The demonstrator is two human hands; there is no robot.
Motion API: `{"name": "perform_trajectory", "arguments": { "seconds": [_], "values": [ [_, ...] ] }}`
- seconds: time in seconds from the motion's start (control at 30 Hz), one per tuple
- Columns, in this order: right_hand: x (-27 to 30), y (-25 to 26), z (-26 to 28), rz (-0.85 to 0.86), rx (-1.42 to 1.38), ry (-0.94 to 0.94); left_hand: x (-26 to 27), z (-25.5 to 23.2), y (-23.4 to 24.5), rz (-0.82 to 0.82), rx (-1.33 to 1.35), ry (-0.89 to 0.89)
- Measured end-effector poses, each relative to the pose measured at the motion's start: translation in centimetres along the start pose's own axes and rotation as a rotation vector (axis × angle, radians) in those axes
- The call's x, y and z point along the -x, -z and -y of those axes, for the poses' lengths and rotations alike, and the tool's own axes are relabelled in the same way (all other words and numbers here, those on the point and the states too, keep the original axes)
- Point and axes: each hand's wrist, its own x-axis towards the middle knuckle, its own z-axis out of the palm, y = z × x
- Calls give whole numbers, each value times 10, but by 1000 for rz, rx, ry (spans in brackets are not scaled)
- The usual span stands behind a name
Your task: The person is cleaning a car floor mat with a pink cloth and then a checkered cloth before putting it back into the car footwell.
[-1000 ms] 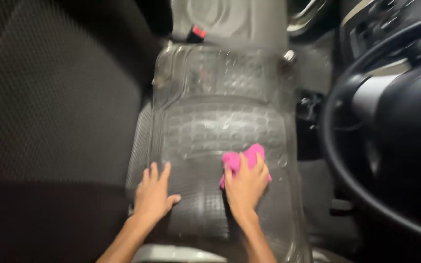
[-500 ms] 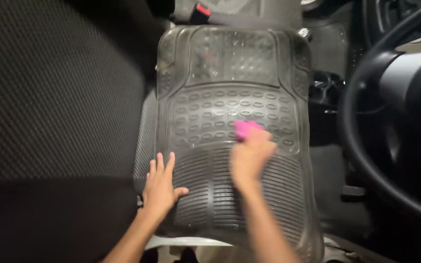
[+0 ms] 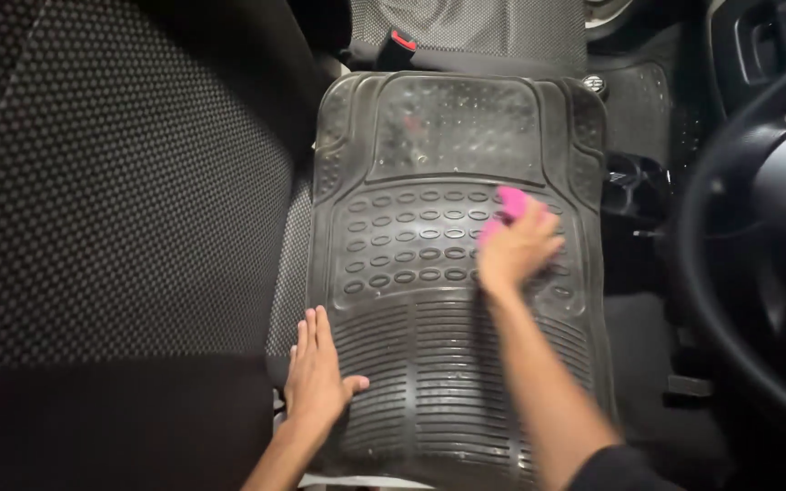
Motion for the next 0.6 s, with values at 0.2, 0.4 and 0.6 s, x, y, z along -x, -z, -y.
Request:
{"name": "perform_trajectory", "arguments": {
  "seconds": [0.2,0.4,0.6],
  "values": [
    [116,-86,98,359,-325,941,-11,-21,27,177,3,166],
    [6,25,-3,363,-166,751,-8,-1,22,188,-37,86],
    [30,-16,-9,-118,114,269,-2,-14,22,158,-144,105]
  ]
}}
